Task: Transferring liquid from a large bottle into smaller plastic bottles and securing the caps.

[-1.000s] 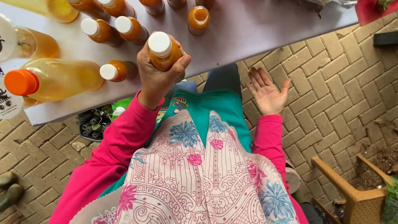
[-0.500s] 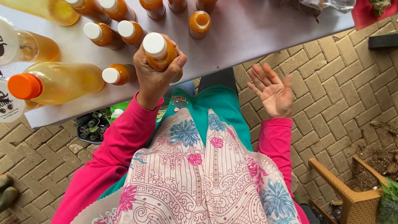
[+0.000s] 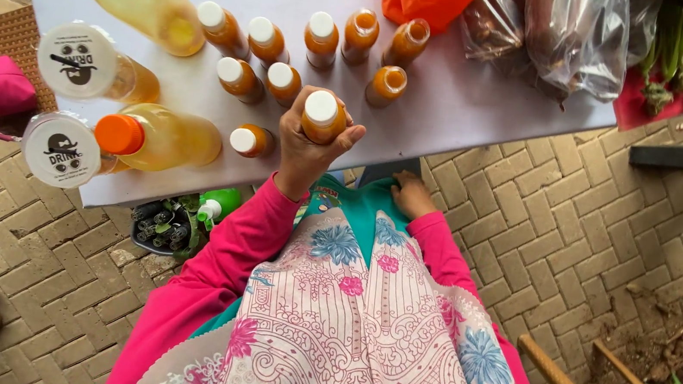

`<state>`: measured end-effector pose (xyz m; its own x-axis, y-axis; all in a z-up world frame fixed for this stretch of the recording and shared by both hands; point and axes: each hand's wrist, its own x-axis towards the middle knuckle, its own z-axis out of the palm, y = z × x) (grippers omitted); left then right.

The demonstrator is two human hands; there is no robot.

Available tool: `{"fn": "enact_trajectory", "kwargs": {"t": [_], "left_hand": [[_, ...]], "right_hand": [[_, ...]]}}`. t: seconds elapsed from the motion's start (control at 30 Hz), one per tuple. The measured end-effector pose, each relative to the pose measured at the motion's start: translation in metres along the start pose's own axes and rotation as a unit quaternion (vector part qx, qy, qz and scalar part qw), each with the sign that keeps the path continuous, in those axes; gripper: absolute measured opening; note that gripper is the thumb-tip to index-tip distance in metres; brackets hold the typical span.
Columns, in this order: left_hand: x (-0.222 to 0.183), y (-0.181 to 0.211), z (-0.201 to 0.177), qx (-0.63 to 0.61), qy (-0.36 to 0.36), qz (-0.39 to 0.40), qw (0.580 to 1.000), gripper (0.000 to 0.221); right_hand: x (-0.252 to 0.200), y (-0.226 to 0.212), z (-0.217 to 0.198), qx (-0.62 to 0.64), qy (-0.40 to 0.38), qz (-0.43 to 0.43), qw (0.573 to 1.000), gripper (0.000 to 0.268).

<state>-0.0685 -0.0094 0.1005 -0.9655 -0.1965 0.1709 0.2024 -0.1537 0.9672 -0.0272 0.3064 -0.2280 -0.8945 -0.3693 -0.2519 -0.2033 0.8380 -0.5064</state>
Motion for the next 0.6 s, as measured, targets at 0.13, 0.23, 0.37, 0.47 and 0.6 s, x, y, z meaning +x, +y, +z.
{"fn": "enact_trajectory", "kwargs": {"t": [0.13,0.23,0.37,0.47,0.6], "left_hand": [[0.001,-0.007,-0.008,0.025,0.014,0.018,0.999,0.041],[0.004,-0.013,-0.011,0.044,0.006,0.039,0.998,0.046],[-0.001,-0.021,-0.012,0.048,-0.01,0.036,0.998,0.051],[-0.006,-0.026,-0.013,0.087,-0.033,0.041,0.995,0.048],[-0.01,-0.031,-0.011,0.11,-0.05,0.029,0.992,0.047]], "right_hand": [[0.009,-0.017,-0.031,0.117,-0.039,0.006,0.992,0.035],[0.002,-0.067,-0.098,0.18,-0.141,0.072,0.971,0.036],[-0.007,-0.088,-0.125,0.119,-0.107,0.046,0.986,0.027],[-0.008,-0.102,-0.137,0.111,-0.068,-0.022,0.991,0.024],[-0.012,-0.126,-0.156,0.037,-0.024,-0.044,0.998,0.03]]}}
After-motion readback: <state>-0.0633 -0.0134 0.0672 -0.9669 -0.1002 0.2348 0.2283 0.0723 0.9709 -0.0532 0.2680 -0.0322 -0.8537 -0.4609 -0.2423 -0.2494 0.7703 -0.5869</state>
